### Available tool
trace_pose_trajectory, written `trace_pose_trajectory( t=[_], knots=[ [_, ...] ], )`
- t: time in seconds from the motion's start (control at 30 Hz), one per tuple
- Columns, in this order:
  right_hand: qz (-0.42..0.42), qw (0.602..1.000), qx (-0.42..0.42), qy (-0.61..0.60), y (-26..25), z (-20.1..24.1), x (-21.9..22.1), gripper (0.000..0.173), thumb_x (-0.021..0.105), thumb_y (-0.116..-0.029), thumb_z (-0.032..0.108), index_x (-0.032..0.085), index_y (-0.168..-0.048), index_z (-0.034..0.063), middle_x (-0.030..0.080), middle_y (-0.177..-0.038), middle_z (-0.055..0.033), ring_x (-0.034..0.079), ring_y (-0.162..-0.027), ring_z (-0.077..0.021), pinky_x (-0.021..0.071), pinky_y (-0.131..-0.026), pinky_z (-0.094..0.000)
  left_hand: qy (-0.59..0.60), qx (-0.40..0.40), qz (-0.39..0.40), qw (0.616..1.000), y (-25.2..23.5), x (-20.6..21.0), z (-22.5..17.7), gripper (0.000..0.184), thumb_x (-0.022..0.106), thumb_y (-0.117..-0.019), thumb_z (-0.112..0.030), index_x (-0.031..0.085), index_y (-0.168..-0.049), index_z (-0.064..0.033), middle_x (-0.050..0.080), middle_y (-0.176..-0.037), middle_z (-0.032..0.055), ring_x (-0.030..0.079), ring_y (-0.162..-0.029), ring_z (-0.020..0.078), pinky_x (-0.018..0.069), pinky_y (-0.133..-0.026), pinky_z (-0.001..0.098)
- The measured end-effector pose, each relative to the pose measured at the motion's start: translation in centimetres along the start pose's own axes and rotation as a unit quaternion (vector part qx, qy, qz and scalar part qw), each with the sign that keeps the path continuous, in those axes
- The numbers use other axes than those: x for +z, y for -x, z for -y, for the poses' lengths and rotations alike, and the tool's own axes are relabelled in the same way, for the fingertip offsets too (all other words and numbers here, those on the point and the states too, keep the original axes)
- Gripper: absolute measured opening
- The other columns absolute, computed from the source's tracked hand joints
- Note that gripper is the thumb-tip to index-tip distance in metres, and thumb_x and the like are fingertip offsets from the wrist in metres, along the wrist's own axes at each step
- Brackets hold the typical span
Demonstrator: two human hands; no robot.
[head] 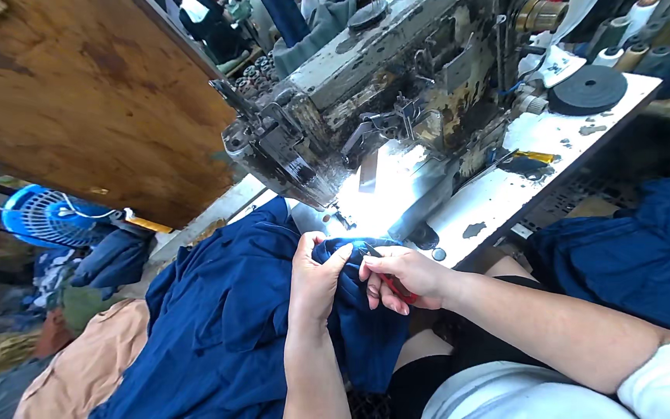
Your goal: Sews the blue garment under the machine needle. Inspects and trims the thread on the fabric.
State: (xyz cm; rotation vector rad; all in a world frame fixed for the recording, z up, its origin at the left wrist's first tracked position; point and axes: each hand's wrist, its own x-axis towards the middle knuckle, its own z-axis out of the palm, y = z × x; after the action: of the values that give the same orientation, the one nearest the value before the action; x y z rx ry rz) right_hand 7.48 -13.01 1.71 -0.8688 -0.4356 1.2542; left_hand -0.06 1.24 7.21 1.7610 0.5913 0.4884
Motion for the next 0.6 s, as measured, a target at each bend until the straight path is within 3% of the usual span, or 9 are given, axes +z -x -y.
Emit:
trace_pose_trajectory(
  t=[0.23,0.4,0.5,0.6],
  knots=[
    [0.001,1.0,-0.001,-0.011,-0.2,0.0,-0.1,0.034,0.031,-0.1135,0.028,0.055,-0.108,0.0056,0.066,-0.071,-0.0043,0.057,-0.046,-0.0063,0.0459,-0.042,-0.0174,-0.007,-0.004,-0.003,1.0,0.1,0.1,-0.2,0.033,0.073,-0.083,0.009,0.055,-0.11,0.0025,0.064,-0.099,0.0116,0.067,-0.088,0.013,0.0587,-0.078,0.0259],
    [-0.019,0.995,-0.097,0.025,-0.1,0.1,-0.2,0.034,0.031,-0.1133,0.026,0.056,-0.107,0.0047,0.066,-0.07,-0.0044,0.058,-0.046,-0.0078,0.0483,-0.043,-0.0198,0.008,0.034,0.022,0.999,-1.1,-1.1,2.4,0.034,0.077,-0.0812,0.005,0.055,-0.106,-0.0024,0.067,-0.098,0.011,0.069,-0.09,0.0156,0.061,-0.078,0.0302],
    [-0.038,0.969,-0.112,0.215,0.8,0.9,-0.8,0.033,0.033,-0.1131,0.025,0.058,-0.108,0.004,0.067,-0.074,-0.002,0.058,-0.05,-0.0062,0.0486,-0.046,-0.02,-0.008,0.028,0.016,0.999,-1.0,-1.1,2.2,0.033,0.077,-0.0812,0.003,0.056,-0.106,-0.0028,0.067,-0.099,0.0102,0.069,-0.09,0.0143,0.0605,-0.078,0.0294],
    [-0.064,0.866,-0.049,0.494,1.6,1.6,-1.5,0.031,0.045,-0.11,0.031,0.063,-0.106,0.006,0.062,-0.08,-0.0035,0.061,-0.067,-0.0112,0.0515,-0.065,-0.0307,-0.021,0.028,0.017,0.999,-1.1,-1.2,2.3,0.035,0.078,-0.0816,0.0,0.056,-0.109,-0.0026,0.066,-0.103,0.0099,0.068,-0.093,0.0138,0.06,-0.08,0.0295]
  ],
)
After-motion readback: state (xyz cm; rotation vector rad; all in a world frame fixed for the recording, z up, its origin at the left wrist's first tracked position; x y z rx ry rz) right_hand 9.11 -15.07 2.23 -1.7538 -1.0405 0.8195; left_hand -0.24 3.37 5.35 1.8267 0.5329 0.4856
